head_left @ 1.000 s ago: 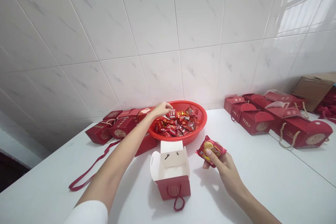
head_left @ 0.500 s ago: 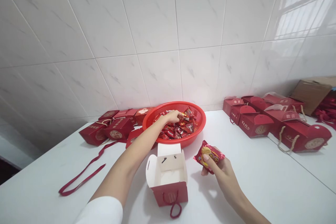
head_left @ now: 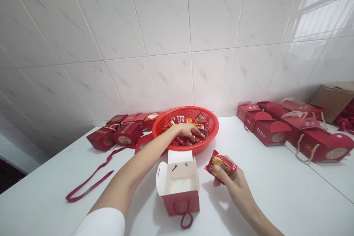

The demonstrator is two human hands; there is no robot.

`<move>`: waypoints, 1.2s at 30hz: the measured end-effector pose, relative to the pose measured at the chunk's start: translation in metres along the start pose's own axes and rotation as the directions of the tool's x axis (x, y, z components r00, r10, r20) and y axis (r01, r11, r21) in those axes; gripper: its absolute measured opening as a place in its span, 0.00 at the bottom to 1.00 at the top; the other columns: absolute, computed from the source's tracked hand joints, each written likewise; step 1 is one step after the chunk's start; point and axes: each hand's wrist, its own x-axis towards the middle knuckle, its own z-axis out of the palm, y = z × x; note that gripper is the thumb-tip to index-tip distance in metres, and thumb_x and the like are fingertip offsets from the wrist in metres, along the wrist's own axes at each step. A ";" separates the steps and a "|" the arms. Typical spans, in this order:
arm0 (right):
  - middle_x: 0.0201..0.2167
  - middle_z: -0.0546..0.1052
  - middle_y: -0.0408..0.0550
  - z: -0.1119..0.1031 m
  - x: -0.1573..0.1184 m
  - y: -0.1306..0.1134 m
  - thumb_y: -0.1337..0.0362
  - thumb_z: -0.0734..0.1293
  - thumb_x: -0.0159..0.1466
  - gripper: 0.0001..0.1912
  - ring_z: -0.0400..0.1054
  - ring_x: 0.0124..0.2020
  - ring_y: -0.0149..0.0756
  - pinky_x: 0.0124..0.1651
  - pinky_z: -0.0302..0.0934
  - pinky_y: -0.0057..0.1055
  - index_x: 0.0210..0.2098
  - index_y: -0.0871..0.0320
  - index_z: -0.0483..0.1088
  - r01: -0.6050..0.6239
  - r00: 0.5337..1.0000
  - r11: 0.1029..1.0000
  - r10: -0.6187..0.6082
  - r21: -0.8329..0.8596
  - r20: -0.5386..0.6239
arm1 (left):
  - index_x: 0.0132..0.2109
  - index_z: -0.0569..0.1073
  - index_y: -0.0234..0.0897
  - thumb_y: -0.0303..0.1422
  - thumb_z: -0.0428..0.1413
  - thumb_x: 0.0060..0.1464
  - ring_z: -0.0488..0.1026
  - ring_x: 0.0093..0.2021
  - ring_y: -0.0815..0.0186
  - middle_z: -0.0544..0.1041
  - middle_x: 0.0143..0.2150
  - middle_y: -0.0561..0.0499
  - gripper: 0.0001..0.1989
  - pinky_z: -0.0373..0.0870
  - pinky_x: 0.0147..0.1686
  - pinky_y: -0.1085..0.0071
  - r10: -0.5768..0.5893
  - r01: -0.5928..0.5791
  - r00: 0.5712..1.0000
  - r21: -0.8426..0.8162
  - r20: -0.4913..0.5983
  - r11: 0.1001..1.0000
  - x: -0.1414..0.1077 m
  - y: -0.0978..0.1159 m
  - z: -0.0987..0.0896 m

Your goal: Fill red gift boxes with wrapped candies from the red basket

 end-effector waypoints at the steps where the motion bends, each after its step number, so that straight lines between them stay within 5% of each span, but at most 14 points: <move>1: 0.23 0.70 0.44 0.000 0.000 0.001 0.43 0.68 0.62 0.22 0.65 0.26 0.34 0.30 0.64 0.30 0.29 0.56 0.68 -0.003 1.000 1.000 0.003 0.000 0.001 | 0.38 0.82 0.40 0.32 0.67 0.38 0.75 0.38 0.61 0.81 0.35 0.54 0.14 0.67 0.37 0.73 0.008 -0.009 0.999 -0.019 -0.045 1.000 0.001 -0.002 0.000; 3: 0.23 0.70 0.44 -0.001 0.000 0.003 0.43 0.68 0.62 0.22 0.66 0.26 0.35 0.31 0.65 0.30 0.29 0.56 0.68 -0.010 1.000 1.000 0.010 0.004 0.006 | 0.28 0.76 0.37 0.36 0.64 0.45 0.71 0.32 0.64 0.76 0.27 0.54 0.08 0.64 0.33 0.72 0.015 -0.022 0.991 -0.056 -0.133 0.998 0.001 -0.005 -0.001; 7: 0.21 0.71 0.43 -0.003 0.001 0.008 0.44 0.68 0.62 0.21 0.66 0.24 0.34 0.30 0.64 0.30 0.31 0.57 0.69 -0.018 1.000 0.999 0.018 0.034 0.001 | 0.22 0.64 0.38 0.51 0.60 0.49 0.59 0.24 0.68 0.61 0.20 0.57 0.23 0.55 0.26 0.71 0.015 -0.066 0.960 -0.175 -0.279 0.982 -0.004 -0.010 -0.008; 11: 0.21 0.72 0.43 -0.004 0.004 0.011 0.43 0.69 0.61 0.22 0.65 0.23 0.33 0.29 0.63 0.30 0.32 0.57 0.68 -0.036 0.999 0.998 0.036 0.056 -0.005 | 0.24 0.61 0.39 0.63 0.57 0.44 0.54 0.23 0.70 0.57 0.21 0.58 0.30 0.51 0.25 0.71 0.012 -0.116 0.942 -0.293 -0.335 0.949 -0.011 -0.013 -0.012; 19: 0.21 0.73 0.43 -0.006 0.004 0.003 0.42 0.70 0.59 0.23 0.66 0.22 0.34 0.32 0.63 0.32 0.34 0.58 0.70 -0.110 0.994 0.989 0.112 0.094 -0.017 | 0.23 0.60 0.39 0.64 0.58 0.40 0.51 0.23 0.71 0.54 0.21 0.59 0.32 0.46 0.25 0.71 -0.038 -0.122 0.916 -0.367 -0.398 0.922 -0.014 -0.019 -0.010; 24: 0.20 0.73 0.43 -0.006 0.002 0.001 0.42 0.70 0.59 0.23 0.67 0.23 0.35 0.32 0.62 0.33 0.30 0.57 0.70 -0.107 0.994 0.989 0.108 0.106 -0.004 | 0.21 0.55 0.40 0.62 0.60 0.39 0.50 0.25 0.71 0.52 0.22 0.59 0.33 0.46 0.26 0.71 -0.064 -0.136 0.857 -0.345 -0.511 0.929 -0.018 -0.015 -0.011; 30: 0.23 0.77 0.47 -0.009 0.003 0.010 0.45 0.71 0.61 0.21 0.69 0.26 0.36 0.34 0.61 0.32 0.32 0.59 0.72 -0.113 0.994 0.978 0.113 0.173 0.011 | 0.22 0.54 0.40 0.62 0.57 0.45 0.49 0.25 0.72 0.50 0.23 0.58 0.32 0.48 0.26 0.71 0.032 -0.258 0.840 -0.348 -0.541 0.901 -0.031 0.020 -0.010; 36: 0.43 0.79 0.52 -0.008 0.005 0.001 0.49 0.75 0.56 0.22 0.72 0.37 0.40 0.39 0.70 0.36 0.42 0.58 0.76 -0.094 0.994 0.918 0.106 0.385 -0.010 | 0.22 0.55 0.38 0.52 0.55 0.57 0.51 0.24 0.72 0.51 0.22 0.58 0.28 0.48 0.25 0.71 0.322 -0.417 0.873 -0.219 -0.365 0.882 -0.066 0.080 0.011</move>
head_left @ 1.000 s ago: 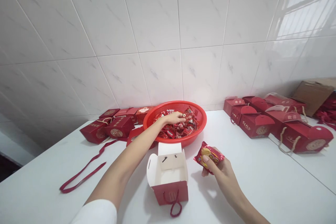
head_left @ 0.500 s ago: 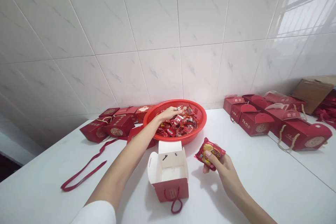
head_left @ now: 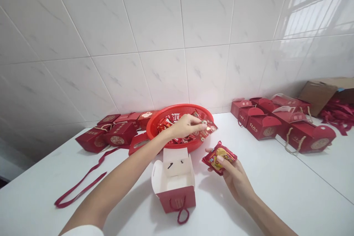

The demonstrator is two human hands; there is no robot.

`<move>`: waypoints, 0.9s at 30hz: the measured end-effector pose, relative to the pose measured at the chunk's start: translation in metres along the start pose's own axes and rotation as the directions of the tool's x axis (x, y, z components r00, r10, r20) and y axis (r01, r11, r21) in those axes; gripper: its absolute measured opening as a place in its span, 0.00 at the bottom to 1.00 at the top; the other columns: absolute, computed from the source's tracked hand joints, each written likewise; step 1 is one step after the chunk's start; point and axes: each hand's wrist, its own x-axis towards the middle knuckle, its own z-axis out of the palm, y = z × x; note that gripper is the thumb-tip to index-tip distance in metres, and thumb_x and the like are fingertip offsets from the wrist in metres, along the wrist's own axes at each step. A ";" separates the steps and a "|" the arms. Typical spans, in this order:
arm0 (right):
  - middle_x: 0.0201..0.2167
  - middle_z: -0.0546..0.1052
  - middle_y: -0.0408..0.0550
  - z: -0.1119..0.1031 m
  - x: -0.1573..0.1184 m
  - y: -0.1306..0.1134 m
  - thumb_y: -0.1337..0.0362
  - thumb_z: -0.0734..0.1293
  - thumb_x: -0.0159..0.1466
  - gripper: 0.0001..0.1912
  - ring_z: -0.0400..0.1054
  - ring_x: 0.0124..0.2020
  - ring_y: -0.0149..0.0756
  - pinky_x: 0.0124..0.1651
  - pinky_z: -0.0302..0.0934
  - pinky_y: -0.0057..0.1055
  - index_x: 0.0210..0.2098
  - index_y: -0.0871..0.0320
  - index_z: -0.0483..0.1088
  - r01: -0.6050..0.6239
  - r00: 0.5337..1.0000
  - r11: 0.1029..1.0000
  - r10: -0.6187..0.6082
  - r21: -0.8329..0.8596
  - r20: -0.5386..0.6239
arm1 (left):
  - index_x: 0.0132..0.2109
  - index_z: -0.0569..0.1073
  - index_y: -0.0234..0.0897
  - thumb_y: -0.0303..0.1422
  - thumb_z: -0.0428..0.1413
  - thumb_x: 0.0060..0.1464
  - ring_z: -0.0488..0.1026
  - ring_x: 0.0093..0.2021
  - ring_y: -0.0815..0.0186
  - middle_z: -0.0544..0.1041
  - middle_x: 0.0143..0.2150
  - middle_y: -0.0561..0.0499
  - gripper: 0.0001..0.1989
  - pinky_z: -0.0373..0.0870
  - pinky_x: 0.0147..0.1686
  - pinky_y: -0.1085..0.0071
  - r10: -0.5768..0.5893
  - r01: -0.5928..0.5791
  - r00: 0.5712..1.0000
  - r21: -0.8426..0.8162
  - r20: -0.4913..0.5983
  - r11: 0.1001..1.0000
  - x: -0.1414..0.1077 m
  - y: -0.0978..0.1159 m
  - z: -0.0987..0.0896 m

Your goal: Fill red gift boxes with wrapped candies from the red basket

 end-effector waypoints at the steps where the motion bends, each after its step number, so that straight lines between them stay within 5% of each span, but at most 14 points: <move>1: 0.45 0.78 0.52 0.000 0.000 -0.001 0.50 0.76 0.56 0.22 0.72 0.40 0.42 0.39 0.71 0.37 0.44 0.56 0.76 0.001 1.000 0.999 -0.001 0.034 -0.006 | 0.22 0.56 0.38 0.50 0.55 0.58 0.51 0.24 0.72 0.51 0.22 0.58 0.27 0.48 0.24 0.71 0.016 -0.018 0.997 0.027 0.071 0.999 -0.004 0.009 0.005; 5: 0.44 0.78 0.51 -0.001 0.000 -0.002 0.52 0.77 0.56 0.22 0.72 0.41 0.42 0.35 0.71 0.34 0.46 0.55 0.75 0.002 1.000 0.997 0.000 0.077 -0.031 | 0.24 0.55 0.38 0.46 0.53 0.62 0.50 0.23 0.72 0.52 0.23 0.58 0.25 0.47 0.24 0.70 -0.001 -0.017 0.967 0.069 0.254 0.997 -0.014 0.030 0.014; 10: 0.36 0.78 0.51 -0.003 -0.001 0.000 0.50 0.77 0.54 0.21 0.72 0.33 0.39 0.30 0.69 0.32 0.40 0.59 0.76 -0.045 0.999 0.998 0.046 0.033 -0.023 | 0.25 0.52 0.39 0.47 0.50 0.64 0.46 0.24 0.72 0.48 0.25 0.58 0.26 0.45 0.25 0.69 -0.013 0.024 0.950 -0.032 0.313 0.999 -0.009 0.019 0.006; 15: 0.37 0.79 0.52 -0.002 -0.002 -0.002 0.50 0.77 0.55 0.22 0.70 0.31 0.38 0.31 0.69 0.32 0.42 0.59 0.76 -0.041 0.999 0.998 0.042 0.040 -0.020 | 0.24 0.53 0.38 0.48 0.52 0.63 0.48 0.25 0.71 0.49 0.25 0.57 0.26 0.46 0.26 0.69 -0.003 0.023 0.974 -0.085 0.225 0.996 -0.004 0.010 0.005; 19: 0.36 0.78 0.50 -0.002 -0.001 -0.002 0.51 0.78 0.52 0.23 0.69 0.29 0.37 0.30 0.68 0.33 0.41 0.58 0.76 -0.007 0.997 1.000 0.009 0.028 -0.074 | 0.23 0.60 0.36 0.46 0.55 0.61 0.50 0.25 0.72 0.52 0.24 0.57 0.24 0.47 0.25 0.70 0.021 -0.011 0.962 -0.037 0.272 0.999 -0.005 0.020 0.018; 23: 0.33 0.76 0.49 -0.001 -0.001 -0.007 0.51 0.79 0.50 0.22 0.68 0.29 0.36 0.29 0.66 0.31 0.37 0.59 0.76 -0.012 0.996 1.000 0.014 0.026 -0.087 | 0.31 0.75 0.34 0.44 0.54 0.63 0.63 0.27 0.71 0.68 0.26 0.55 0.18 0.59 0.27 0.73 -0.006 0.022 0.970 -0.060 0.244 0.998 0.001 0.025 0.018; 27: 0.30 0.75 0.48 -0.001 -0.001 -0.011 0.51 0.80 0.49 0.22 0.67 0.28 0.35 0.28 0.66 0.30 0.32 0.60 0.74 -0.033 0.993 0.999 0.037 0.038 -0.116 | 0.35 0.79 0.32 0.36 0.53 0.62 0.75 0.35 0.66 0.80 0.35 0.47 0.14 0.71 0.37 0.72 -0.164 0.173 0.982 -0.099 0.092 0.980 0.018 0.001 -0.004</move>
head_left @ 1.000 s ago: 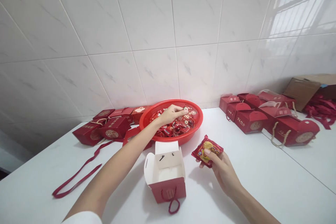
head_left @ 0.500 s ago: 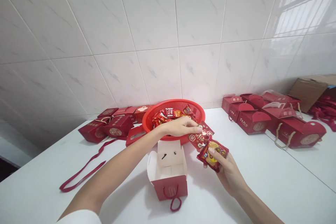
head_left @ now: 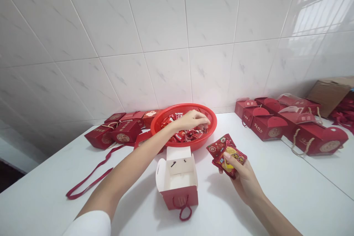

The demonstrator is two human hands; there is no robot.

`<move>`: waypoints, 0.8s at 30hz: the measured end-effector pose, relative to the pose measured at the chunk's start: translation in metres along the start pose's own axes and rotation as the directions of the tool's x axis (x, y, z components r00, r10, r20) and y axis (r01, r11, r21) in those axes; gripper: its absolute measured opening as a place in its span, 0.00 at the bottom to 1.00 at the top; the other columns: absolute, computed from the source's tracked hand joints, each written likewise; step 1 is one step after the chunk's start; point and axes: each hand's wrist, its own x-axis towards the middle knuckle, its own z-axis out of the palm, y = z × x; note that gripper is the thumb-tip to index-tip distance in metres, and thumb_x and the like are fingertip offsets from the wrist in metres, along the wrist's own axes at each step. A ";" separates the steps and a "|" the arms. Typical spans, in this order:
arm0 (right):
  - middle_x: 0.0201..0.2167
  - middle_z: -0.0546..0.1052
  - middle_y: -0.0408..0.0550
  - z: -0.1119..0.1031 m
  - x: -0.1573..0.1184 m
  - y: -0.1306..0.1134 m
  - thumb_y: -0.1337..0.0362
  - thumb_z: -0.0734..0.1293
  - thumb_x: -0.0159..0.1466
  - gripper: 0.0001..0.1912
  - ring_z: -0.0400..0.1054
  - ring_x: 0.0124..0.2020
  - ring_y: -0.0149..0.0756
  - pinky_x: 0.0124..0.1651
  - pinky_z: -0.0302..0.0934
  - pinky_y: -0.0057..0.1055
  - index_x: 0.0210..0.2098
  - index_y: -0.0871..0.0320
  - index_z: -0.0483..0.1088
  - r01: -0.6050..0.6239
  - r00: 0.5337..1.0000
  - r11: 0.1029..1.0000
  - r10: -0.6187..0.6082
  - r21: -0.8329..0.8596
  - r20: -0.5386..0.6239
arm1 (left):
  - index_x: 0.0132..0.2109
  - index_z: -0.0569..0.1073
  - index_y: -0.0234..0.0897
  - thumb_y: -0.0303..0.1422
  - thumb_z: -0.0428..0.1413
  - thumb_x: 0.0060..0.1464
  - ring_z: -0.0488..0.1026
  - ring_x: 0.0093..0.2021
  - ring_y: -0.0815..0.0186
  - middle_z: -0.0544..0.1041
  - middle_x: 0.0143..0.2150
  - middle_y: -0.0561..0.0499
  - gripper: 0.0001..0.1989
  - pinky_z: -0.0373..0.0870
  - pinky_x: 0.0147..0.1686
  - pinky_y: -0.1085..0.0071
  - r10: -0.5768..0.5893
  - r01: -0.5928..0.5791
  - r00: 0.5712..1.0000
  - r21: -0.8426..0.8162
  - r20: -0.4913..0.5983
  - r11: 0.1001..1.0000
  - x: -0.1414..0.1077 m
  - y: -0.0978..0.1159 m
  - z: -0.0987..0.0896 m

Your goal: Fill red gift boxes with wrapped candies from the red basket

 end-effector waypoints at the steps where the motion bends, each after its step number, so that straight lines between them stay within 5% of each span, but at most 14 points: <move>1: 0.29 0.75 0.48 0.000 0.000 0.001 0.50 0.80 0.49 0.22 0.67 0.27 0.35 0.28 0.66 0.30 0.32 0.60 0.74 -0.004 1.000 1.000 0.004 0.001 -0.006 | 0.35 0.79 0.32 0.35 0.53 0.61 0.77 0.36 0.65 0.81 0.37 0.46 0.13 0.72 0.38 0.72 -0.082 0.080 0.995 0.052 0.053 0.995 0.005 -0.008 -0.006; 3: 0.30 0.75 0.49 -0.002 0.001 0.004 0.50 0.80 0.49 0.22 0.68 0.28 0.36 0.27 0.65 0.31 0.32 0.60 0.74 -0.007 1.000 1.000 0.007 -0.005 -0.008 | 0.36 0.81 0.35 0.33 0.54 0.57 0.78 0.35 0.65 0.82 0.36 0.48 0.11 0.72 0.36 0.74 -0.286 0.231 0.938 0.259 0.197 0.938 0.014 -0.027 -0.015; 6: 0.29 0.76 0.49 -0.004 0.001 0.007 0.50 0.79 0.50 0.22 0.69 0.29 0.38 0.28 0.65 0.31 0.33 0.60 0.75 -0.016 1.000 1.000 0.016 -0.027 0.006 | 0.34 0.82 0.37 0.29 0.59 0.48 0.77 0.32 0.62 0.82 0.30 0.51 0.07 0.71 0.33 0.72 -0.451 0.320 0.864 0.449 0.222 0.834 0.024 -0.054 -0.020; 11: 0.29 0.76 0.47 -0.003 -0.001 0.005 0.51 0.79 0.50 0.20 0.70 0.29 0.38 0.29 0.65 0.31 0.32 0.59 0.75 -0.025 1.000 0.999 0.025 -0.024 -0.004 | 0.44 0.81 0.36 0.23 0.59 0.43 0.77 0.50 0.52 0.82 0.49 0.43 0.18 0.71 0.47 0.68 -0.462 0.390 0.887 0.557 -0.013 0.733 0.029 -0.085 -0.032; 16: 0.29 0.77 0.47 0.003 -0.006 0.002 0.52 0.79 0.50 0.20 0.71 0.30 0.38 0.29 0.64 0.30 0.33 0.59 0.76 -0.023 0.999 1.000 0.023 0.001 -0.036 | 0.59 0.72 0.33 0.24 0.56 0.54 0.72 0.60 0.55 0.74 0.62 0.39 0.24 0.68 0.57 0.61 -0.425 0.445 0.888 0.566 -0.177 0.694 0.026 -0.101 -0.048; 24: 0.30 0.78 0.48 -0.004 0.000 0.008 0.53 0.80 0.50 0.20 0.71 0.29 0.38 0.31 0.68 0.32 0.34 0.59 0.76 -0.035 0.999 0.999 0.035 -0.009 0.030 | 0.49 0.80 0.34 0.25 0.57 0.49 0.78 0.49 0.56 0.83 0.47 0.45 0.18 0.72 0.48 0.70 -0.451 0.454 0.877 0.597 -0.167 0.661 0.017 -0.109 -0.056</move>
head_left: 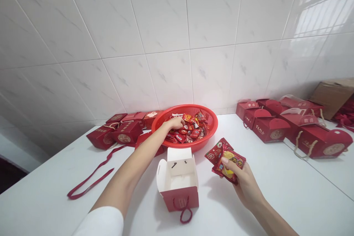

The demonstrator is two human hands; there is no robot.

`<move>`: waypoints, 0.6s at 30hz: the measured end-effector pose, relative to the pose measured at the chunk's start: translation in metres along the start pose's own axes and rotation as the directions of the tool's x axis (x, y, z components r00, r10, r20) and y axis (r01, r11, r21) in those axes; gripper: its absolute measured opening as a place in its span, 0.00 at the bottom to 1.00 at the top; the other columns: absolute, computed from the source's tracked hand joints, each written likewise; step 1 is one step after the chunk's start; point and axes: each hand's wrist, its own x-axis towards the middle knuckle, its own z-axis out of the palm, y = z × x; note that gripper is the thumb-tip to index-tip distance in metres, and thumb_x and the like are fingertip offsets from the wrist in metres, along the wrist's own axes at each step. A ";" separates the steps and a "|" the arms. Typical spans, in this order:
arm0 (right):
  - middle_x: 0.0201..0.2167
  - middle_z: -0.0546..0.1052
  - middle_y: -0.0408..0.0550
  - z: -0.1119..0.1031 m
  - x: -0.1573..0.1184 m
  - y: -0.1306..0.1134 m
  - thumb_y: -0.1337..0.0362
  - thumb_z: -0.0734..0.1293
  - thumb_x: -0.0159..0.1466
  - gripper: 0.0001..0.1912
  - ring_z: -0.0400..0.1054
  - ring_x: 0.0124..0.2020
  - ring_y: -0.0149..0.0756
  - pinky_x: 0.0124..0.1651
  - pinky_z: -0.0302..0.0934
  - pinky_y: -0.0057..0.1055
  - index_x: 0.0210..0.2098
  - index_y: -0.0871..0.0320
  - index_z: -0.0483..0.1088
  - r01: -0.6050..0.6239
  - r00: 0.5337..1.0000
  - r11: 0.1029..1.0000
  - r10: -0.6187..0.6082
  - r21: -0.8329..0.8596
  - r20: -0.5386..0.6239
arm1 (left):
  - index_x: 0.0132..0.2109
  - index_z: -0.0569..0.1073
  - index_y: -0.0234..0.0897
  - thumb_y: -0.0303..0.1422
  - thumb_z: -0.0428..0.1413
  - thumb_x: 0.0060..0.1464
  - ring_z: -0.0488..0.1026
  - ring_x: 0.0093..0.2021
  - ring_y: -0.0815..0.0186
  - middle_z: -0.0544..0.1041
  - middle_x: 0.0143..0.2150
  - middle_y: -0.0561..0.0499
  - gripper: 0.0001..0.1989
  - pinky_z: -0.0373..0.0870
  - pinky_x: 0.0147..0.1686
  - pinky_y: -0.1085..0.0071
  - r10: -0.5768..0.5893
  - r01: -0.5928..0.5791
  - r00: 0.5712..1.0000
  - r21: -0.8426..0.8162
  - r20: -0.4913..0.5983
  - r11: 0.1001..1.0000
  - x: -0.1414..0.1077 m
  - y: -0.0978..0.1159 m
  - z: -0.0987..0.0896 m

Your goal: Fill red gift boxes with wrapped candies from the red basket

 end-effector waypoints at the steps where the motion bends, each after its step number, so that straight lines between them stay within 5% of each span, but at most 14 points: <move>1: 0.29 0.78 0.47 -0.001 0.000 0.001 0.53 0.80 0.50 0.20 0.71 0.29 0.38 0.31 0.69 0.32 0.34 0.59 0.76 0.002 1.000 1.000 -0.002 -0.001 0.001 | 0.50 0.80 0.36 0.27 0.59 0.48 0.78 0.50 0.55 0.82 0.49 0.45 0.20 0.71 0.48 0.71 0.006 -0.006 1.000 0.009 0.007 1.000 0.000 0.000 0.000; 9: 0.30 0.79 0.48 0.008 -0.007 -0.003 0.53 0.80 0.49 0.22 0.72 0.30 0.39 0.34 0.71 0.33 0.36 0.60 0.77 -0.004 0.999 1.000 0.004 0.004 -0.049 | 0.60 0.74 0.43 0.33 0.69 0.37 0.72 0.59 0.53 0.73 0.63 0.46 0.39 0.69 0.53 0.70 0.069 -0.071 0.997 0.058 0.045 0.996 0.004 0.000 0.007; 18: 0.31 0.78 0.47 0.001 -0.003 -0.002 0.54 0.80 0.51 0.20 0.72 0.31 0.36 0.33 0.71 0.30 0.37 0.59 0.76 -0.020 0.999 1.000 0.019 0.007 0.031 | 0.51 0.81 0.35 0.25 0.61 0.44 0.78 0.43 0.58 0.83 0.42 0.48 0.24 0.71 0.44 0.72 0.127 -0.128 0.991 -0.026 -0.048 0.991 -0.005 0.011 0.003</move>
